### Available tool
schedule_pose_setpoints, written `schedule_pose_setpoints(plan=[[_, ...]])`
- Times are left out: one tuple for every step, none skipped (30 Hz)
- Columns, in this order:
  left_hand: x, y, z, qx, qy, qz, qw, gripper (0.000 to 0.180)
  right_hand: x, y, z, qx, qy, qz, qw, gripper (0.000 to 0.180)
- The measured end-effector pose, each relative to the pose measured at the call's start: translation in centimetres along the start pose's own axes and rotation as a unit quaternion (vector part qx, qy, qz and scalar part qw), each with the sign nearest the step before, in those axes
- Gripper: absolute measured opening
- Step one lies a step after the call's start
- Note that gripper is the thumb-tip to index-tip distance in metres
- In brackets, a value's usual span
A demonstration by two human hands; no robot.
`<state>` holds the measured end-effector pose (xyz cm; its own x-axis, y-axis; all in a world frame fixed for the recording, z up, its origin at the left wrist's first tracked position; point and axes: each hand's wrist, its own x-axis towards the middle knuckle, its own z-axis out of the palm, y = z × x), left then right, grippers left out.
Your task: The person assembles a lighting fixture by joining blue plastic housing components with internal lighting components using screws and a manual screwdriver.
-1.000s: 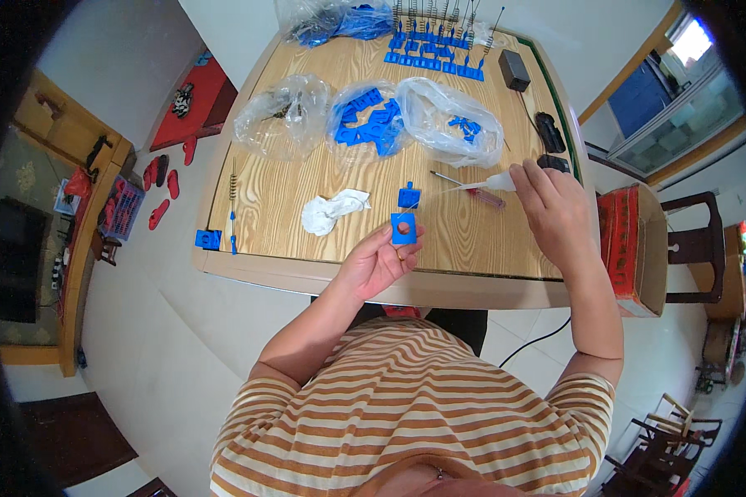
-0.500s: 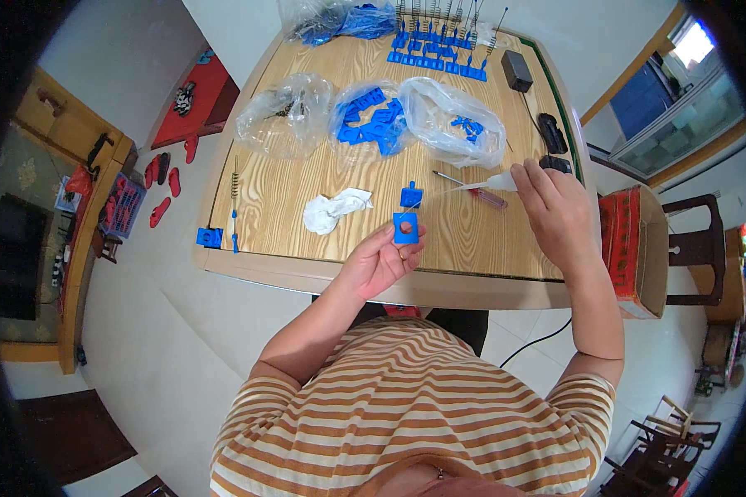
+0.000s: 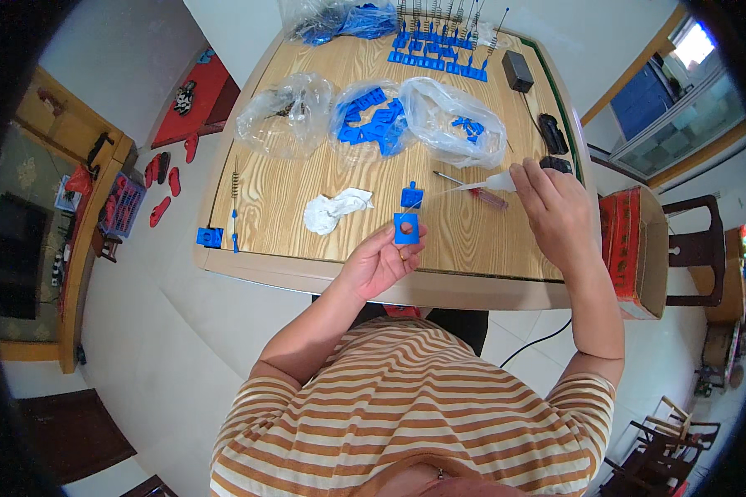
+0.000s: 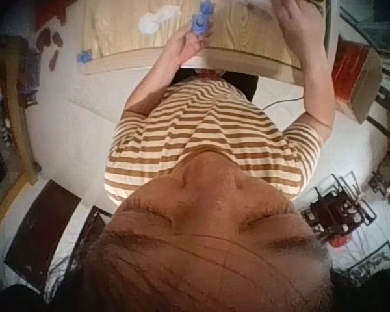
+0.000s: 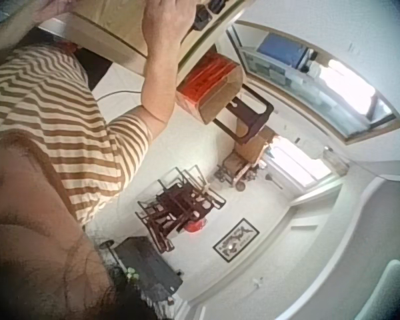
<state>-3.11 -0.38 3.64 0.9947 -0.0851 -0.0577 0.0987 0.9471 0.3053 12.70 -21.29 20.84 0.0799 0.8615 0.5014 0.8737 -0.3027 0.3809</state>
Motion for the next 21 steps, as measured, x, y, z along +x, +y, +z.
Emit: schedule_pose_setpoints(plan=[[0.01, -0.01, -0.06, -0.001, -0.005, -0.001, 1.0, 0.033, 0.02, -0.02, -0.02, 0.0, 0.0, 0.0, 1.0, 0.037], [0.03, -0.01, -0.04, -0.001, -0.005, -0.001, 1.0, 0.033, 0.06, -0.05, -0.06, -0.001, 0.002, 0.001, 1.0, 0.037], [0.05, -0.01, 0.0, -0.001, -0.005, -0.001, 1.0, 0.033, 0.07, -0.06, -0.08, -0.001, 0.004, 0.002, 1.0, 0.037], [0.05, 0.0, 0.03, -0.001, -0.005, 0.0, 1.0, 0.033, 0.08, -0.05, -0.07, -0.001, 0.004, 0.002, 1.0, 0.037], [0.04, 0.0, 0.0, -0.001, -0.005, 0.0, 1.0, 0.033, 0.07, -0.03, -0.03, 0.006, 0.007, 0.001, 1.0, 0.037], [0.02, 0.01, -0.04, -0.003, -0.002, -0.002, 1.0, 0.033, 0.07, -0.02, 0.0, 0.012, 0.009, 0.001, 1.0, 0.037], [0.05, 0.02, -0.07, -0.005, 0.001, -0.004, 1.0, 0.033, 0.07, 0.0, -0.01, 0.012, 0.009, 0.001, 1.0, 0.037], [0.08, 0.02, -0.09, -0.005, 0.001, -0.004, 1.0, 0.033, 0.06, 0.01, -0.01, 0.01, 0.008, 0.001, 1.0, 0.037], [0.11, 0.02, -0.1, -0.005, -0.006, -0.005, 1.0, 0.033, 0.06, 0.02, 0.0, 0.009, 0.007, 0.002, 1.0, 0.037], [0.11, 0.03, -0.11, -0.005, -0.012, -0.006, 1.0, 0.034, 0.04, 0.03, 0.03, 0.009, 0.007, 0.002, 1.0, 0.037], [0.11, 0.02, -0.12, -0.005, -0.012, -0.006, 1.0, 0.034, 0.0, 0.03, 0.08, 0.005, 0.006, 0.001, 1.0, 0.037], [0.1, 0.01, -0.14, -0.008, -0.018, -0.004, 1.0, 0.034, -0.01, 0.02, 0.11, 0.002, 0.006, 0.001, 1.0, 0.037], [0.11, 0.0, -0.17, -0.011, -0.024, -0.003, 1.0, 0.034, 0.01, 0.02, 0.08, 0.002, 0.006, 0.002, 1.0, 0.037], [0.13, 0.01, -0.27, -0.011, -0.024, -0.003, 1.0, 0.034, 0.05, 0.0, 0.04, 0.005, 0.008, 0.002, 1.0, 0.037], [0.16, 0.03, -0.4, -0.008, -0.018, -0.007, 1.0, 0.034, 0.07, -0.01, 0.02, 0.007, 0.011, 0.002, 1.0, 0.037], [0.18, 0.07, -0.34, -0.005, -0.011, -0.01, 1.0, 0.034, 0.04, 0.01, 0.06, 0.008, 0.011, 0.002, 1.0, 0.037], [0.14, 0.06, -0.21, -0.005, -0.011, -0.01, 1.0, 0.034, -0.02, 0.04, 0.13, 0.005, 0.008, 0.001, 1.0, 0.037], [0.07, 0.04, -0.02, 0.001, 0.0, -0.005, 1.0, 0.034, -0.08, 0.07, 0.19, 0.003, 0.006, 0.0, 1.0, 0.038], [0.0, 0.04, 0.15, 0.007, 0.011, 0.001, 1.0, 0.033, -0.12, 0.08, 0.25, 0.003, 0.007, 0.0, 1.0, 0.038], [0.0, 0.06, 0.13, 0.007, 0.011, 0.002, 1.0, 0.033, -0.15, 0.1, 0.3, 0.005, 0.005, 0.001, 1.0, 0.038], [0.02, 0.09, 0.11, 0.006, 0.008, 0.001, 1.0, 0.033, -0.18, 0.12, 0.33, 0.007, 0.004, 0.003, 1.0, 0.039]])
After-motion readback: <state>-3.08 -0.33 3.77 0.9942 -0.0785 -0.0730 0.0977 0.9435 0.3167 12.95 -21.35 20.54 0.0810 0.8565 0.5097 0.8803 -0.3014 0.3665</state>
